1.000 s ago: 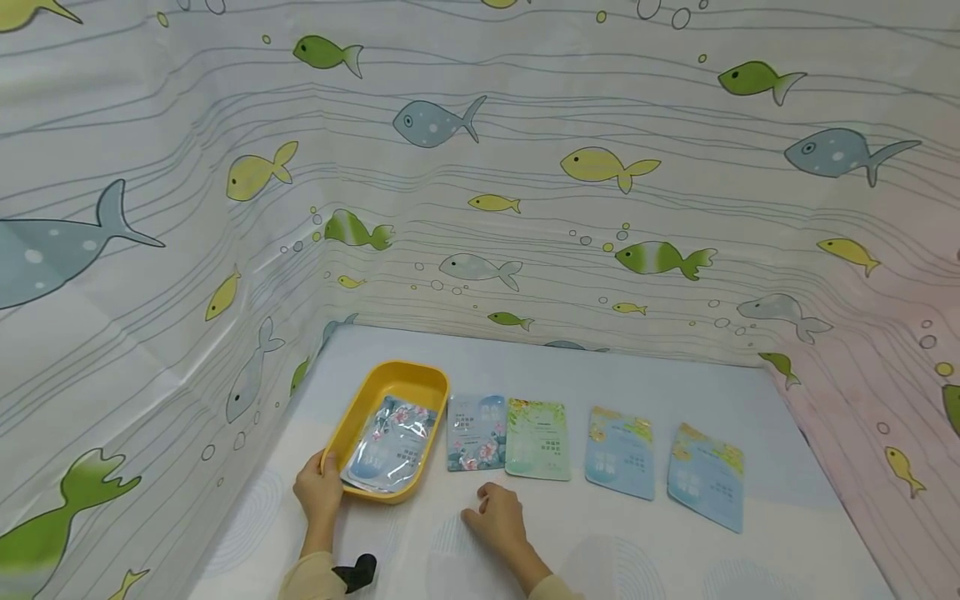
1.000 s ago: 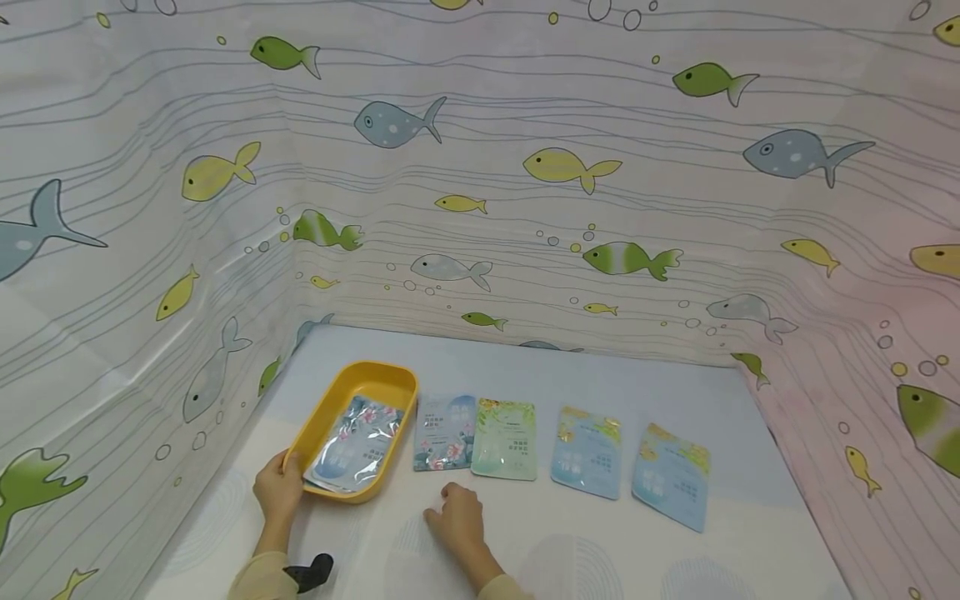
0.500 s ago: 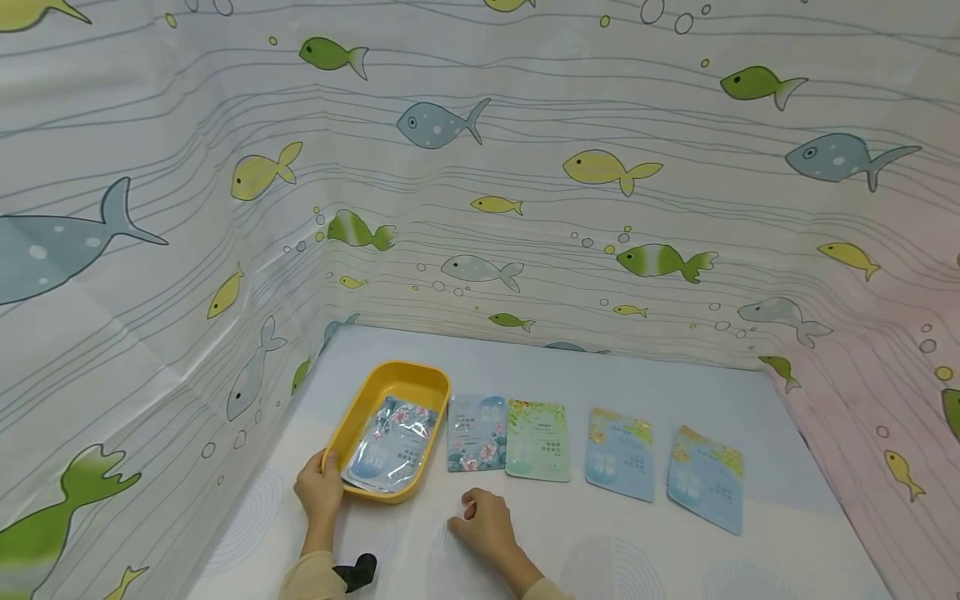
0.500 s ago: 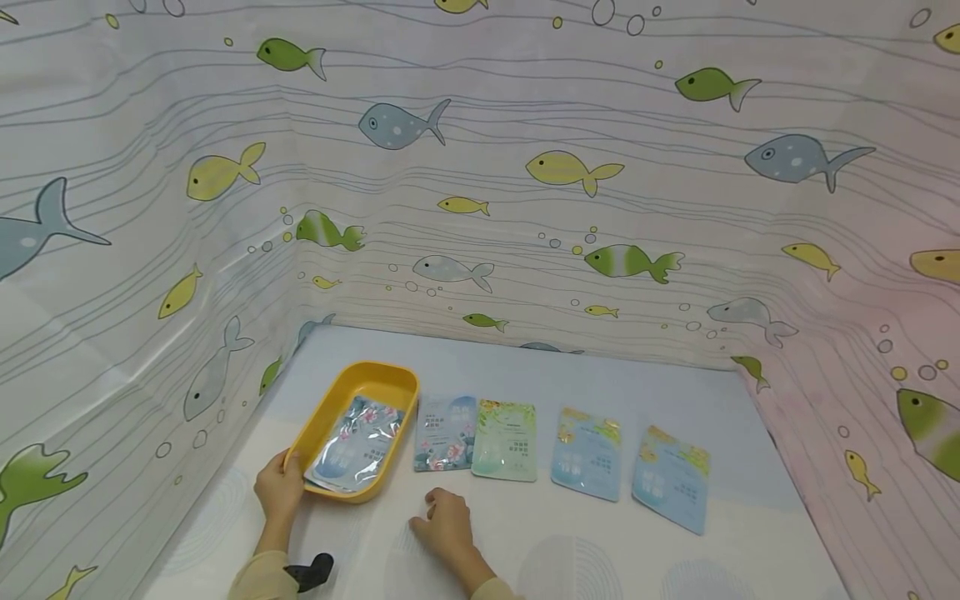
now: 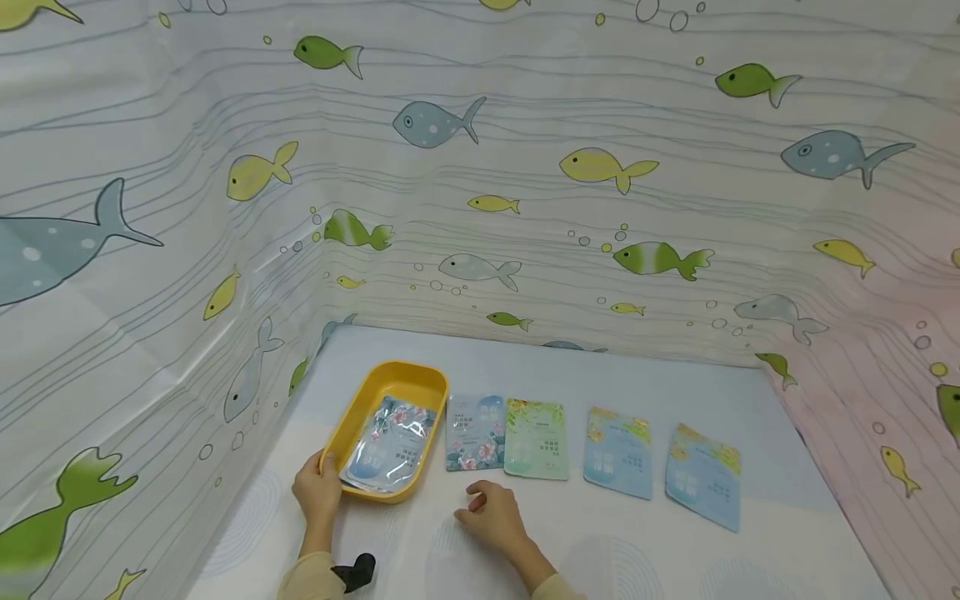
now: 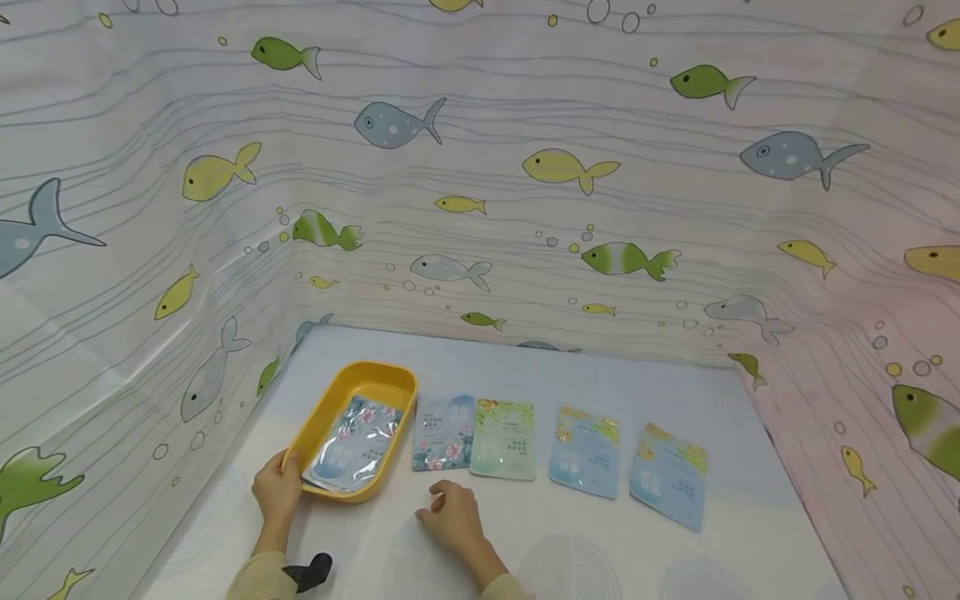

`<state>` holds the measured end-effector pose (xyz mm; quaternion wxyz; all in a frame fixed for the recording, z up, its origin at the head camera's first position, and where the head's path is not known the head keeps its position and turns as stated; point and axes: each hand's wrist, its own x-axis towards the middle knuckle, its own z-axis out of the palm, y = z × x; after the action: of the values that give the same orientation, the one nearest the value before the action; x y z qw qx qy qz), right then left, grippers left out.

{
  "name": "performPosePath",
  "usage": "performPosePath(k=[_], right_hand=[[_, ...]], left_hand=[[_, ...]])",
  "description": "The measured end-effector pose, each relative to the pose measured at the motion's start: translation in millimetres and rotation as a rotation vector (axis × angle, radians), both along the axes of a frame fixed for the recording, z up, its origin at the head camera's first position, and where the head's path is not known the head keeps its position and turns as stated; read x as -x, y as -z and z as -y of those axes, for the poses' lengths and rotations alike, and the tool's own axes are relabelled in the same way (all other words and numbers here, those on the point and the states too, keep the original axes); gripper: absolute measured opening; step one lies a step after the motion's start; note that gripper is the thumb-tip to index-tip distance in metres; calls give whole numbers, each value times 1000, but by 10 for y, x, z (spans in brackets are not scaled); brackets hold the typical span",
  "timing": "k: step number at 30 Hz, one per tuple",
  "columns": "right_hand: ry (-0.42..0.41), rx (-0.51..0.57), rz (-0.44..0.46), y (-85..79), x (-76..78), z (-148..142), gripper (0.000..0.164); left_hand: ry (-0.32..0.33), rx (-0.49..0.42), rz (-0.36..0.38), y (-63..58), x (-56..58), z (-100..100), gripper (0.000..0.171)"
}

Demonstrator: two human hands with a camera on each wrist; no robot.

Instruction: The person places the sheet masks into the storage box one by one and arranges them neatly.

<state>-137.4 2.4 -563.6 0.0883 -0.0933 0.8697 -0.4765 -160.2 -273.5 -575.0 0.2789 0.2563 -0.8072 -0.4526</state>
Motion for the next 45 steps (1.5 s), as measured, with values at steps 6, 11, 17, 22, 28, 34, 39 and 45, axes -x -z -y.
performPosePath(k=[6,11,17,22,28,34,39,45], right_hand=[[40,57,-2,-85,92,-231,36],[92,109,1,-85,163,-461,38],[133,120,-14,-91,240,-717,40],[187,103,-22,-111,313,-918,41],[274,51,-40,-117,397,-1190,42],[353,-25,-46,-129,442,-1530,42],[387,-84,-55,-160,446,-1828,43],[416,-95,-40,-179,431,-2113,46]], left_hand=[[-14,-1,-6,-14,8,14,25],[-19,6,-12,-13,-4,21,25],[-17,12,-20,5,-15,30,24],[-16,3,-13,14,-15,32,25],[-15,12,-22,19,6,29,25],[-16,18,-28,28,18,17,24],[-12,10,-24,24,19,6,24],[-11,9,-22,15,14,3,24]])
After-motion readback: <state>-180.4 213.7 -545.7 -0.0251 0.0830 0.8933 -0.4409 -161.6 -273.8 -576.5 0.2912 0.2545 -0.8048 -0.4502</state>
